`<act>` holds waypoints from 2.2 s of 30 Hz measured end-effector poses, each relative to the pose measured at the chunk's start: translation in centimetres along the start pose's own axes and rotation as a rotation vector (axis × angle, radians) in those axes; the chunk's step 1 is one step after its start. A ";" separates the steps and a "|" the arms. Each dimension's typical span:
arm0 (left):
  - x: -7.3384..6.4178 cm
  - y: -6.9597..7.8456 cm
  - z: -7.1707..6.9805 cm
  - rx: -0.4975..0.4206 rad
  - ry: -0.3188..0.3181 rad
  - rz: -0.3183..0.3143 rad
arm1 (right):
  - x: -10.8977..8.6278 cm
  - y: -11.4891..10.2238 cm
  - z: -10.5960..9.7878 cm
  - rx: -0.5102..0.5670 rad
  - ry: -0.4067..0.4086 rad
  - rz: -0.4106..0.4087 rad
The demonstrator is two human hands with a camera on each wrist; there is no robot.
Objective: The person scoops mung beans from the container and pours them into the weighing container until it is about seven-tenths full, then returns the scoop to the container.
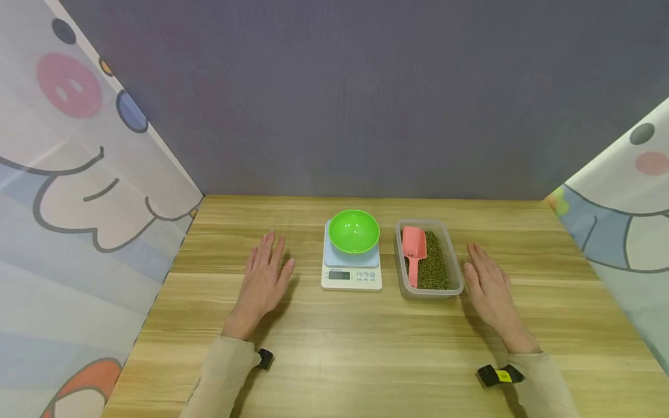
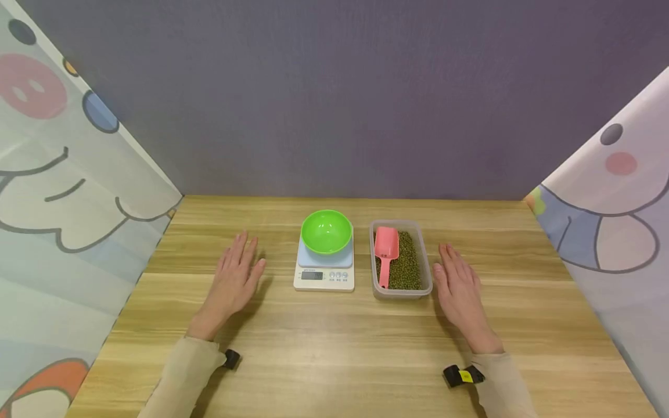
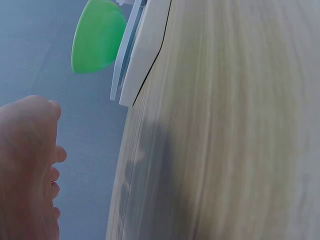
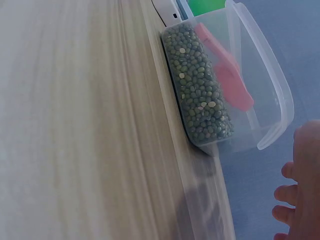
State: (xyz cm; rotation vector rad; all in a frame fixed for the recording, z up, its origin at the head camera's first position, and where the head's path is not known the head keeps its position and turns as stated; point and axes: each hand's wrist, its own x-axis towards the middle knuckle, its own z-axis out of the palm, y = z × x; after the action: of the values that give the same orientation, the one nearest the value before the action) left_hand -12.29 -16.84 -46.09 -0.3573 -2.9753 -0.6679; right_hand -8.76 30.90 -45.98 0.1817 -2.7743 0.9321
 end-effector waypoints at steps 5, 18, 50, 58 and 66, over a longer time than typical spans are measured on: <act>0.1 0.1 0.1 -0.003 -0.011 0.004 | 0.0 0.0 0.0 0.001 0.010 -0.004; 1.7 0.8 0.3 -0.163 0.213 0.132 | 2.4 -3.0 0.3 0.017 0.253 -0.215; 2.9 2.9 1.0 -0.260 0.185 0.150 | 4.6 -8.8 3.4 -0.264 -0.023 -0.147; 3.2 3.4 1.2 -0.301 0.157 0.137 | 4.7 -8.7 3.8 -0.346 0.060 -0.132; 3.1 3.7 1.5 -0.299 0.135 0.142 | 4.3 -9.2 2.5 -0.381 0.241 -0.227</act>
State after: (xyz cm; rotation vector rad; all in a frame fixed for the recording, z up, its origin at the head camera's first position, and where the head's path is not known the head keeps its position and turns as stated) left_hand -14.48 -12.32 -45.51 -0.5137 -2.6933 -1.0750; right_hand -11.63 21.90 -41.59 0.2922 -2.5765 0.3367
